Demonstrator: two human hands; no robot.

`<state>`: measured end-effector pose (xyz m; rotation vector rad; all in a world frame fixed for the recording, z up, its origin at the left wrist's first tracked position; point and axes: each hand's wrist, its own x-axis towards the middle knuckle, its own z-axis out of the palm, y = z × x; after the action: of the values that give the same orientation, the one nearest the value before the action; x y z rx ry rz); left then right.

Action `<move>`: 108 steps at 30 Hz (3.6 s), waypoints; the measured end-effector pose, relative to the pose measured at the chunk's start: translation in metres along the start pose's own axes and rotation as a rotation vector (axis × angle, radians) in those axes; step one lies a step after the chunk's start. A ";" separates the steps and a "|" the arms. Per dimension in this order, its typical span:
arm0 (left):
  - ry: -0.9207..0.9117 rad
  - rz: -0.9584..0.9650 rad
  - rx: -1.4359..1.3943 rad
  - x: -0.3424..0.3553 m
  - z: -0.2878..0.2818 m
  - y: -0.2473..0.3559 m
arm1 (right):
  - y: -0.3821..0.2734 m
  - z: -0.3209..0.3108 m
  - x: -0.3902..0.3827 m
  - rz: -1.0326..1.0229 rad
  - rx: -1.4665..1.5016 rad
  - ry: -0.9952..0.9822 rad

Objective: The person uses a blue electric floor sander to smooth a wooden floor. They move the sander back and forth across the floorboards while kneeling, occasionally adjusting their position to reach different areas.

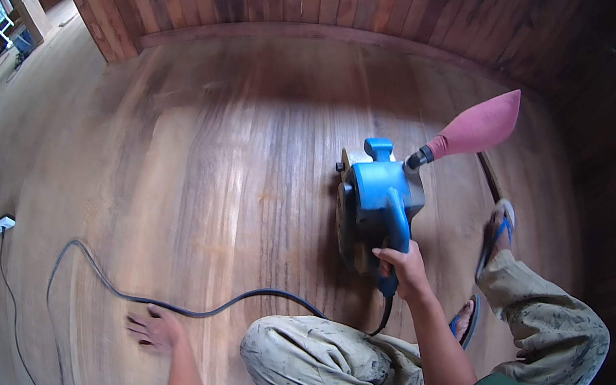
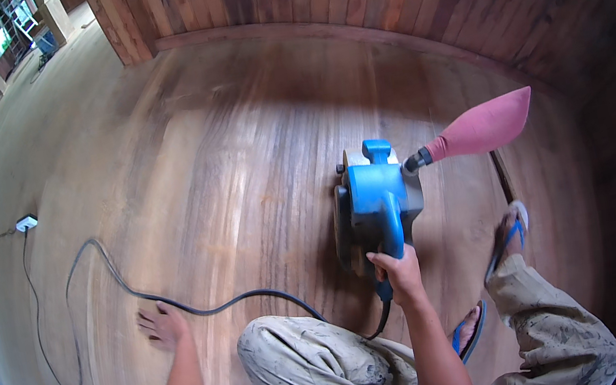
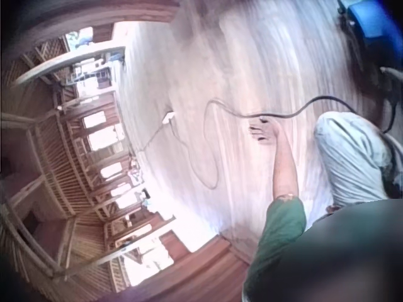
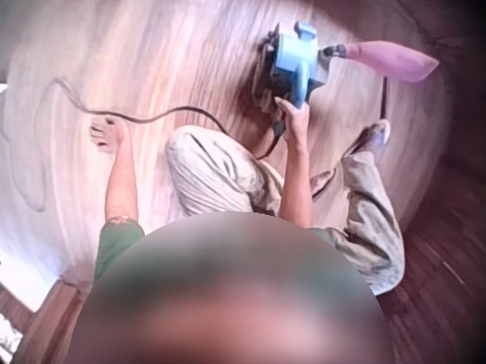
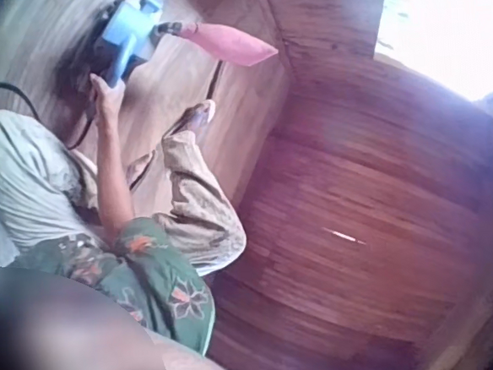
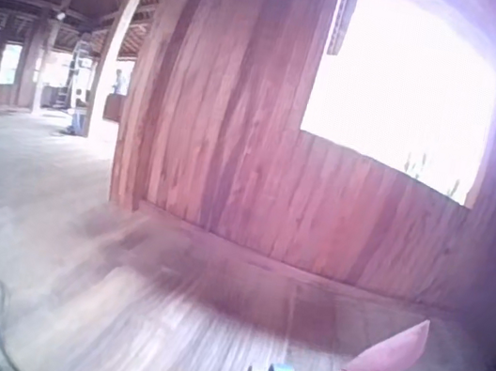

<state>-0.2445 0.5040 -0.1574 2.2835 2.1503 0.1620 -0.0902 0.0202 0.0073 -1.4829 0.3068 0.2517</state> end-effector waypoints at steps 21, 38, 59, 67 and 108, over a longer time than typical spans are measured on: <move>0.007 -0.175 0.177 0.092 0.000 -0.094 | -0.172 0.130 0.442 -0.027 -0.012 -0.093; 0.000 -0.211 0.165 0.075 -0.006 -0.058 | -0.014 0.117 0.082 -0.086 -0.049 0.019; -0.006 -0.163 0.151 0.091 0.005 -0.086 | -0.109 0.177 0.297 -0.171 -0.077 0.032; -0.014 -0.172 0.204 0.106 -0.009 -0.108 | -0.164 0.187 0.417 -0.079 -0.047 0.017; -0.002 -0.200 0.182 0.106 0.000 -0.107 | -0.173 0.170 0.410 -0.066 -0.045 -0.010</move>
<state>-0.3446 0.6166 -0.1567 2.1302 2.4688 -0.0382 0.3620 0.1675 0.0352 -1.5330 0.2447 0.2142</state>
